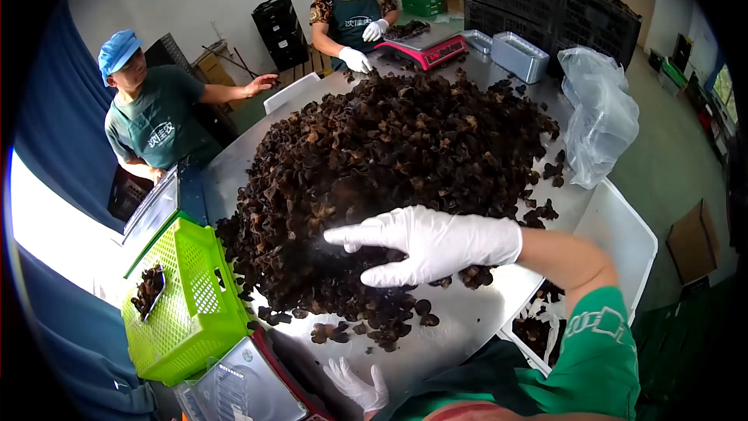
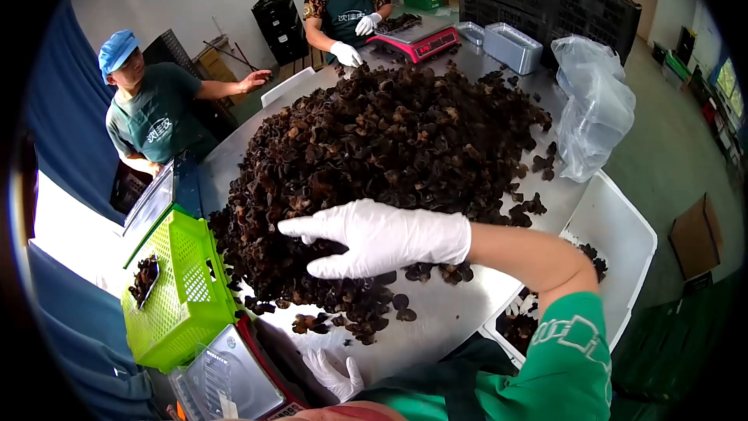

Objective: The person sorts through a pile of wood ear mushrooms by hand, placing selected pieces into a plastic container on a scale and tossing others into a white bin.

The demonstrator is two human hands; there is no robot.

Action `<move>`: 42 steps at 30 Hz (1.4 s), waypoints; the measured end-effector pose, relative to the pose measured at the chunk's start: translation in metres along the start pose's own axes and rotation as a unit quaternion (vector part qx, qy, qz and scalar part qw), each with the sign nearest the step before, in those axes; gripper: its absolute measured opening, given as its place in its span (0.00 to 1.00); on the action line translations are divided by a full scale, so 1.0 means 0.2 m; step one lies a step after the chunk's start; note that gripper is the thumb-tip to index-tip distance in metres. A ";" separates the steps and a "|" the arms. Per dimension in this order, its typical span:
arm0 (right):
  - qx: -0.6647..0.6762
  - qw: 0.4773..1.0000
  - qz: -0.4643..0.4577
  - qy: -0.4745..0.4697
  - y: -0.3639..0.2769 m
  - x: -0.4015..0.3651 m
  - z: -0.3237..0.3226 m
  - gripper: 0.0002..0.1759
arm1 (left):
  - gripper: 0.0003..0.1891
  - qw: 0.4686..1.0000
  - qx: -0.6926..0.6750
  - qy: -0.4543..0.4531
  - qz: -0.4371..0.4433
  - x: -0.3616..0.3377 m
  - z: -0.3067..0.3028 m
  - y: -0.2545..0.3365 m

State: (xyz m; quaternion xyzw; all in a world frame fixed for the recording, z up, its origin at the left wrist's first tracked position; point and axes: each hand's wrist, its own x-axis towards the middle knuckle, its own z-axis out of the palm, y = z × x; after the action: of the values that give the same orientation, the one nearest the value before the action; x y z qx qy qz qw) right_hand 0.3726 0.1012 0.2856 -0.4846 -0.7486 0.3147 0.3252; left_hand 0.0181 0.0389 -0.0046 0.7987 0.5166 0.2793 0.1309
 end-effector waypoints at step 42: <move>-0.117 0.980 -0.120 0.103 0.39 -0.45 1.09 0.14 | 0.40 1.000 -0.004 0.002 0.003 0.01 0.00 0.03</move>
State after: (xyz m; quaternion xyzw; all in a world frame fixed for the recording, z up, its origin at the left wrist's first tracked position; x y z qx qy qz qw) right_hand 0.2695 0.0102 0.0797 -0.4552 -0.7956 0.1324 0.3772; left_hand 0.0241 0.0374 -0.0012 0.7990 0.5135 0.2836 0.1322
